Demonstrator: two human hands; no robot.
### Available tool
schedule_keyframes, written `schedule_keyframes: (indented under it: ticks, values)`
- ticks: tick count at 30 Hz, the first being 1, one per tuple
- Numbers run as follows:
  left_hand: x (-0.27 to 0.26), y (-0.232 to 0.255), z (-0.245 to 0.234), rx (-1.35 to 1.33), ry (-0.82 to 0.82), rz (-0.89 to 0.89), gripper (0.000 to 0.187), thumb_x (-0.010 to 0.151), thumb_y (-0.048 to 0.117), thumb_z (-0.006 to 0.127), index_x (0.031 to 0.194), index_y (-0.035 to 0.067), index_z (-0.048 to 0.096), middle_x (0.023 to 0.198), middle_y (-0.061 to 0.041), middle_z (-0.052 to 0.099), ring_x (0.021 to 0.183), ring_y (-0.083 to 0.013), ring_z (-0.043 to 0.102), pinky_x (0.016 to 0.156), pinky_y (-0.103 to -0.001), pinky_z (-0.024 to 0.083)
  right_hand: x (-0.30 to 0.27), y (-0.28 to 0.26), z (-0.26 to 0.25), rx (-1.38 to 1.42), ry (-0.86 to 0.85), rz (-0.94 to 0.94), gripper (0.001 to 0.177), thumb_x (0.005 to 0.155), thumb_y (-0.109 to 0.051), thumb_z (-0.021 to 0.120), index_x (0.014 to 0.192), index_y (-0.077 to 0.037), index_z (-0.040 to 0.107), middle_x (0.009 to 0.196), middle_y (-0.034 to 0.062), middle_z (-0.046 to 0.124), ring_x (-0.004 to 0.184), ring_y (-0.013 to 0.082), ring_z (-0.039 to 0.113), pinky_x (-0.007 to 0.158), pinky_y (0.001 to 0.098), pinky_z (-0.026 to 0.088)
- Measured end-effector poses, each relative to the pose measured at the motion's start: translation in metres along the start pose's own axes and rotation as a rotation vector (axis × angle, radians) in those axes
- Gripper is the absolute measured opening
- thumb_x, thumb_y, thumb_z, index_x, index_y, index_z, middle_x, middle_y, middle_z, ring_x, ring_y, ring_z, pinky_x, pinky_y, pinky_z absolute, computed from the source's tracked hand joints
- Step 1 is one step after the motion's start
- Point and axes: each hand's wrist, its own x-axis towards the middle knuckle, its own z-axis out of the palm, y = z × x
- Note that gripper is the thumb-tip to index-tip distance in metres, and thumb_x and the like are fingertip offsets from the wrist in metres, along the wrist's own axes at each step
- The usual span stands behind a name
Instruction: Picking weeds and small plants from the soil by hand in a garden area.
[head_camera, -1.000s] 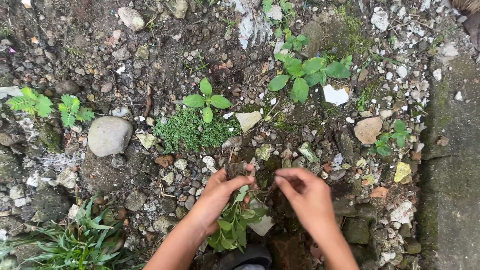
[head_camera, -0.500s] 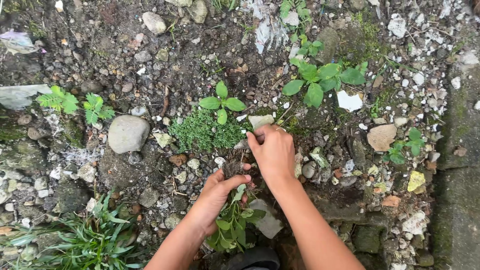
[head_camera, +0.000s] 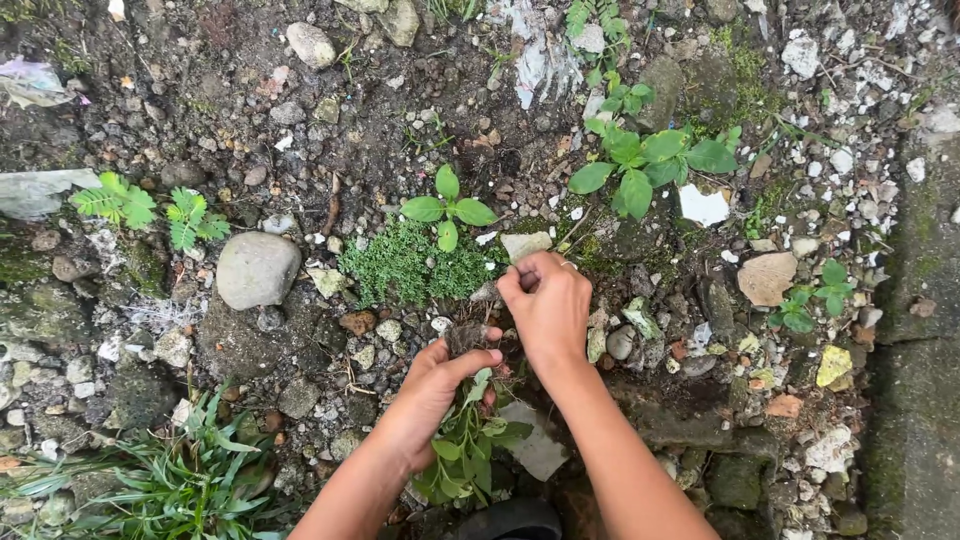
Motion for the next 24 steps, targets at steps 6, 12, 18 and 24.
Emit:
schedule_keyframes:
  ticks: [6, 12, 18, 24]
  values:
    - [-0.004, 0.003, 0.001, 0.028, 0.012, 0.005, 0.031, 0.08, 0.016, 0.075, 0.11, 0.011, 0.073, 0.085, -0.005, 0.072, 0.063, -0.0131, 0.058, 0.057, -0.028, 0.049, -0.003, 0.0, -0.004, 0.068, 0.017, 0.069, 0.007, 0.08, -0.009, 0.075, 0.08, -0.002, 0.075, 0.074, 0.0081, 0.074, 0.062, 0.0153, 0.07, 0.062, 0.0316, 0.058]
    - [-0.005, 0.008, -0.001, 0.062, 0.027, 0.002, 0.031, 0.079, 0.018, 0.075, 0.11, 0.012, 0.073, 0.086, -0.006, 0.073, 0.064, -0.0143, 0.058, 0.06, -0.029, 0.049, -0.006, 0.001, -0.011, 0.09, -0.046, 0.216, 0.008, 0.082, -0.012, 0.075, 0.082, -0.004, 0.076, 0.076, 0.0056, 0.076, 0.062, 0.0131, 0.069, 0.063, 0.0296, 0.059]
    - [0.001, 0.005, -0.005, 0.091, 0.025, 0.006, 0.032, 0.079, 0.021, 0.076, 0.109, 0.012, 0.073, 0.088, -0.006, 0.074, 0.065, -0.0139, 0.059, 0.063, -0.029, 0.049, -0.016, 0.011, -0.036, 0.092, -0.039, 0.323, 0.009, 0.082, -0.009, 0.072, 0.089, -0.008, 0.078, 0.08, 0.0055, 0.078, 0.064, 0.0124, 0.072, 0.063, 0.0271, 0.063]
    - [0.002, 0.005, 0.0, 0.108, 0.028, -0.023, 0.032, 0.078, 0.022, 0.077, 0.109, 0.013, 0.073, 0.089, -0.006, 0.075, 0.065, -0.0136, 0.058, 0.067, -0.028, 0.051, -0.026, 0.037, -0.117, 0.133, -0.023, 0.34, 0.011, 0.086, -0.009, 0.073, 0.095, -0.01, 0.079, 0.09, 0.0052, 0.078, 0.074, 0.0093, 0.069, 0.068, 0.0276, 0.058]
